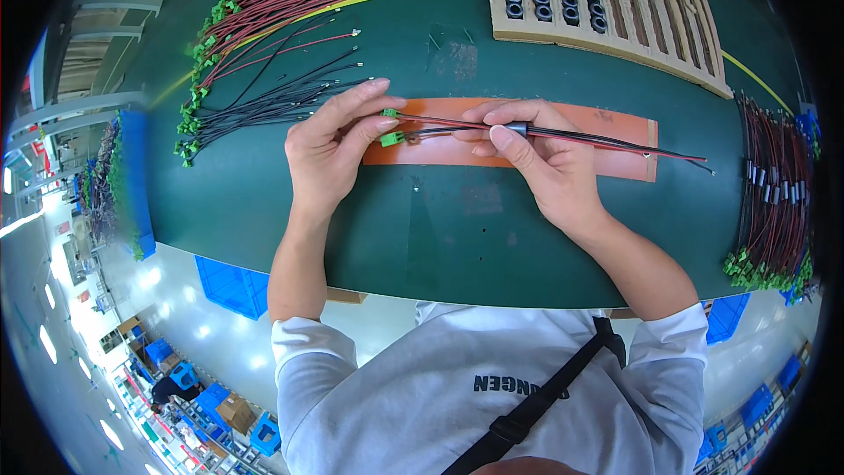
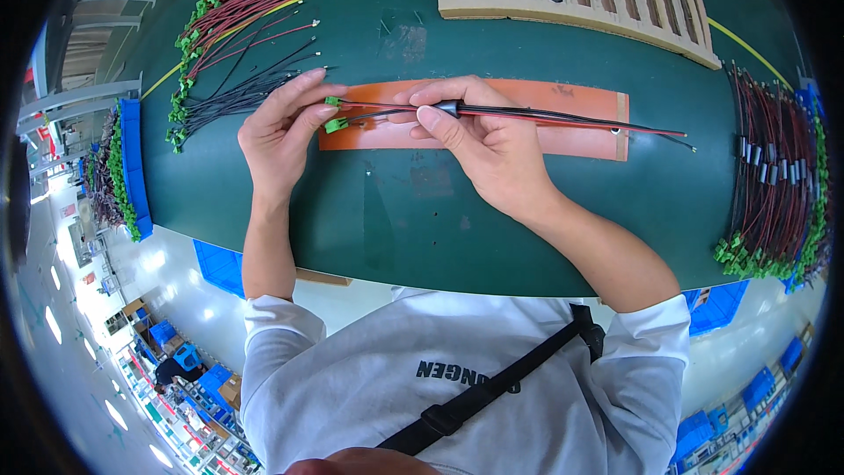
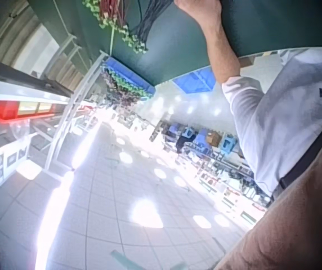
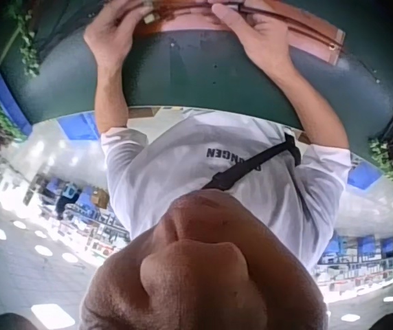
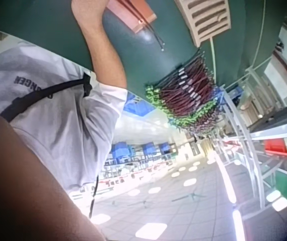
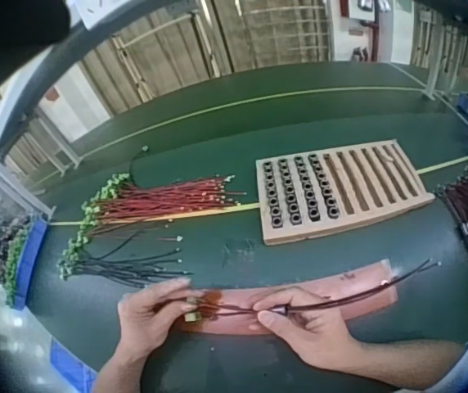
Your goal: The person assembles wire harnesses by hand at a workbench. They pick up red and black wires, attach green connectors, and wrap the wires with black heat shrink tubing using a wooden jig for alignment.
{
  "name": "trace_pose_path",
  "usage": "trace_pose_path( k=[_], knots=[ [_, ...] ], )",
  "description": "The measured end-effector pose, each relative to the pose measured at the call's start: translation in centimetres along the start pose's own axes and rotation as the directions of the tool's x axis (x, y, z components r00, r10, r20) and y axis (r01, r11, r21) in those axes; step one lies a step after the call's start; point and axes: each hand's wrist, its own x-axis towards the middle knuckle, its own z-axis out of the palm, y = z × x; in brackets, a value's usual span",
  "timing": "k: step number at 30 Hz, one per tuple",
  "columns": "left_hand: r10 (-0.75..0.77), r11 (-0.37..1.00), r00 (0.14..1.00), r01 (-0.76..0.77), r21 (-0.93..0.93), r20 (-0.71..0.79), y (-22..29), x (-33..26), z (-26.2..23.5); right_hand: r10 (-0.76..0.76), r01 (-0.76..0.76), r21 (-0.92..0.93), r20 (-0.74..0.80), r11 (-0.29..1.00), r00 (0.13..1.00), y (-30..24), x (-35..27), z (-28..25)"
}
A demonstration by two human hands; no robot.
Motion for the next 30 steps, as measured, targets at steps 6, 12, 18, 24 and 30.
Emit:
trace_pose_path(
  k=[6,12,18,24,30],
  knots=[
    [-0.017,1.000,1.000,0.017,-0.014,-0.009,-0.1,-0.1,-0.1,-0.015,0.015,-0.038,0.007,0.999,1.000,0.0,0.0,-0.2],
    [0.057,0.993,0.998,-0.060,0.102,0.032,-0.2,0.0,0.1,0.005,-0.005,0.031,0.008,0.999,1.000,-0.1,-0.1,0.0],
    [0.114,0.945,0.983,-0.153,0.290,0.147,-0.3,0.3,0.4,-0.034,0.036,-0.077,0.024,0.996,0.999,-0.1,0.1,-0.1],
    [0.159,0.964,0.966,-0.197,0.181,0.204,0.3,1.3,-1.9,-0.025,0.026,-0.067,0.004,0.997,1.000,0.1,0.1,-0.3],
    [0.102,0.960,0.942,-0.178,0.217,0.319,0.5,0.8,-1.9,-0.023,0.024,-0.075,0.021,0.997,1.000,0.1,0.1,-0.2]
  ],
)
